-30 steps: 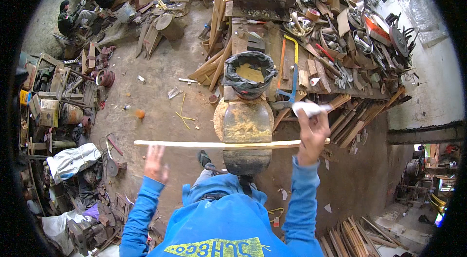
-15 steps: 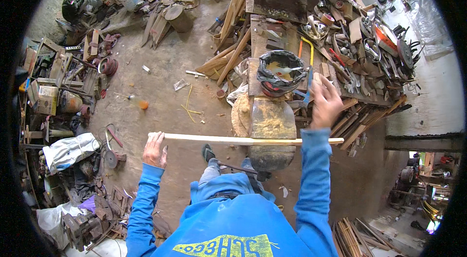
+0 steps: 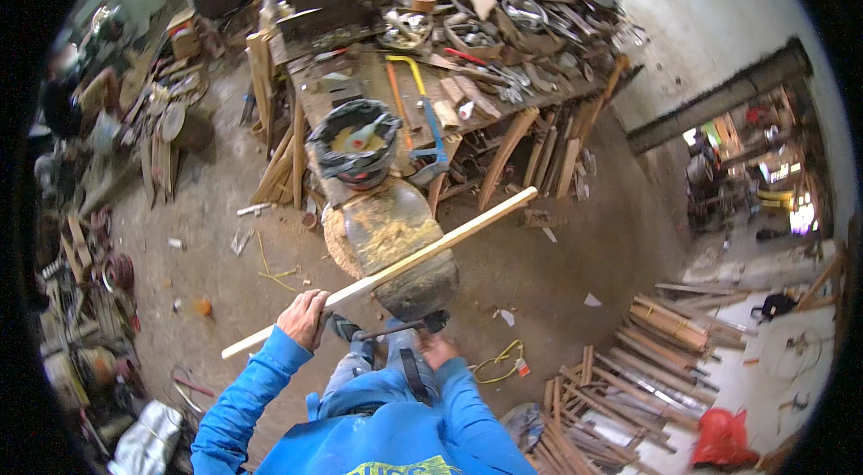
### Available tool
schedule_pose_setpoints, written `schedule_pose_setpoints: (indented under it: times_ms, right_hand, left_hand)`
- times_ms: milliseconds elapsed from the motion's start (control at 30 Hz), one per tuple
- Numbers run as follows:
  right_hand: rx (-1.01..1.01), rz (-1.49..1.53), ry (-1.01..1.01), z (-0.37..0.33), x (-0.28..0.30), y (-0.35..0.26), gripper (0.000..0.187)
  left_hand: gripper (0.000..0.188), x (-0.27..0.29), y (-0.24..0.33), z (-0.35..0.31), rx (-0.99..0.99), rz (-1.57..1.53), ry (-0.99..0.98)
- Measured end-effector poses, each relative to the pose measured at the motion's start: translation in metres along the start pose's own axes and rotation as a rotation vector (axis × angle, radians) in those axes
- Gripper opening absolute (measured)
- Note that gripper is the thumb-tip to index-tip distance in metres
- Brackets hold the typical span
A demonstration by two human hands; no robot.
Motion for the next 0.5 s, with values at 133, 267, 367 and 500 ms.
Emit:
schedule_pose_setpoints:
  times_ms: [133, 267, 367, 500]
  right_hand:
    - [-0.311, 0.151, -0.213, 0.023, -0.04, 0.079, 0.065]
    - [-0.617, 0.551, -0.078, 0.039, -0.043, 0.076, 0.053]
    - [-0.41, 0.516, -0.188, 0.082, -0.013, 0.087, 0.04]
    - [-0.425, 0.985, -0.459, 0.131, -0.008, 0.07, 0.037]
  left_hand:
    - [0.034, -0.001, -0.008, -0.012, 0.004, -0.106, 0.022]
    - [0.034, 0.006, -0.049, -0.068, 0.24, -0.018, -0.085]
    - [0.04, 0.003, -0.072, -0.091, 0.341, 0.043, -0.251]
    - [0.038, 0.001, -0.07, -0.078, 0.15, -0.011, -0.198]
Point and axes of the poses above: each hand's wrist, its own z-axis towards the middle knuckle, its own x-axis out of the back of the hand, y = z × x, the point moved 4 cm from there along z, towards the middle knuckle, and after that the axes turned 15 degrees about -y, right-handed, at the moved point
